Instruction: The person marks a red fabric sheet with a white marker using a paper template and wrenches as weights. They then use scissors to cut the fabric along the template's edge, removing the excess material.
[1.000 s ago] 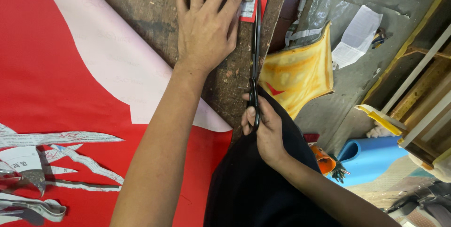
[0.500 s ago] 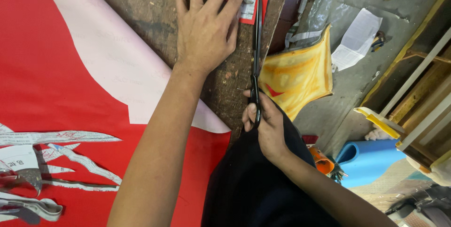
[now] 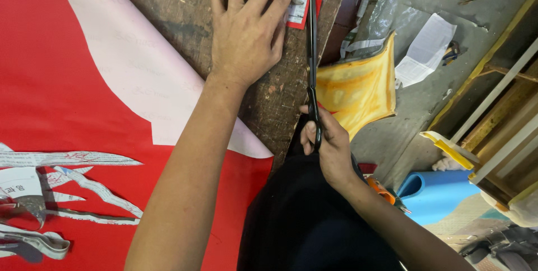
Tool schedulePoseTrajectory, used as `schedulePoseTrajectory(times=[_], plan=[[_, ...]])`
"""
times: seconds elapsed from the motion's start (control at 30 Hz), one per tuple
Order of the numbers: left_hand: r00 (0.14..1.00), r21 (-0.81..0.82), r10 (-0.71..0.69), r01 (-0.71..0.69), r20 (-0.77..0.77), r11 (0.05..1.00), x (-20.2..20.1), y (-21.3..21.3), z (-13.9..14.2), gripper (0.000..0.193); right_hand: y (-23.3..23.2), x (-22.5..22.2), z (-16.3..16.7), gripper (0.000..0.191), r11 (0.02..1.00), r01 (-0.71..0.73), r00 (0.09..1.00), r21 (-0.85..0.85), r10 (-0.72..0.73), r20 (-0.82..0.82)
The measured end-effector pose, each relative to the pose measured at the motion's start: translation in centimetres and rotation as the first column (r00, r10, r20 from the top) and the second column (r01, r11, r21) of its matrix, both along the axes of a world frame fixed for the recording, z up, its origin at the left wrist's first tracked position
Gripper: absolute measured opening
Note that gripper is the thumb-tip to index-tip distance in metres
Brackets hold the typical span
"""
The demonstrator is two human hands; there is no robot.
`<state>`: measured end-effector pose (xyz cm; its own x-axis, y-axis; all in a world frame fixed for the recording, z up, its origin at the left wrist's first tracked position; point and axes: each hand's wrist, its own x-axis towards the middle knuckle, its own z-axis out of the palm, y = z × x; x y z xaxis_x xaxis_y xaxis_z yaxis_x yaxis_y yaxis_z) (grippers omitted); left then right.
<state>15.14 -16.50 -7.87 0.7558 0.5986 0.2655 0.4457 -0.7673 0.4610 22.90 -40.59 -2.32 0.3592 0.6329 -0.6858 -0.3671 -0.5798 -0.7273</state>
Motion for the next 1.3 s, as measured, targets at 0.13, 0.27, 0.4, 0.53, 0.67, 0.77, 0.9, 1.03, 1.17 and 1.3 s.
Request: schedulePoseTrajectory(times=[0.13, 0.27, 0.4, 0.53, 0.67, 0.77, 0.9, 1.03, 1.17, 1.3], plan=[[1.0, -0.001, -0.002, 0.002, -0.019, 1.0, 0.0, 0.0, -0.1, 0.051, 0.0, 0.8, -0.2, 0.04, 0.999, -0.006, 1.0, -0.032, 0.005, -0.018], [1.0, 0.038, 0.007, -0.006, -0.006, 0.999, 0.0, -0.1, -0.2, 0.049, 0.0, 1.5, -0.3, 0.04, 0.999, -0.043, 0.999, -0.033, 0.043, 0.015], [1.0, 0.019, 0.01, -0.01, -0.019, 1.0, 0.0, -0.2, -0.3, 0.05, -0.1, 2.4, -0.2, 0.04, 0.998, -0.061, 0.998, -0.006, 0.061, 0.01], [1.0, 0.017, 0.002, -0.002, -0.016, 1.0, 0.0, 0.0, -0.1, 0.05, 0.0, 3.4, -0.5, 0.039, 0.996, -0.091, 0.996, 0.024, 0.091, 0.013], [1.0, 0.002, 0.005, -0.005, -0.019, 1.0, 0.0, 0.0, 0.2, 0.051, 0.0, 4.1, -0.6, 0.04, 0.995, -0.101, 0.995, 0.016, 0.101, 0.004], [1.0, 0.005, -0.002, 0.002, -0.016, 1.0, 0.0, 0.1, 0.5, 0.049, 0.0, 4.7, -0.4, 0.04, 0.994, -0.111, 0.994, -0.022, 0.11, -0.006], [1.0, -0.006, -0.007, 0.007, -0.022, 1.0, 0.0, 0.2, 0.6, 0.051, 0.2, 5.8, -0.7, 0.038, 0.989, -0.147, 0.989, 0.011, 0.147, 0.003], [1.0, -0.009, -0.007, 0.006, -0.025, 1.0, 0.0, 0.2, 0.6, 0.051, 0.0, 6.8, -0.8, 0.04, 0.987, -0.157, 0.988, -0.031, 0.157, 0.001], [0.999, -0.015, -0.009, 0.008, -0.047, 1.0, 0.0, 0.0, 0.5, 0.051, -0.2, 8.0, -0.9, 0.04, 0.98, -0.196, 0.981, -0.033, 0.196, 0.0], [0.999, 0.022, 0.008, -0.008, -0.039, 1.0, 0.2, 0.0, 0.3, 0.049, 0.2, 9.5, -1.5, 0.039, 0.97, -0.242, 0.97, -0.017, 0.242, 0.018]])
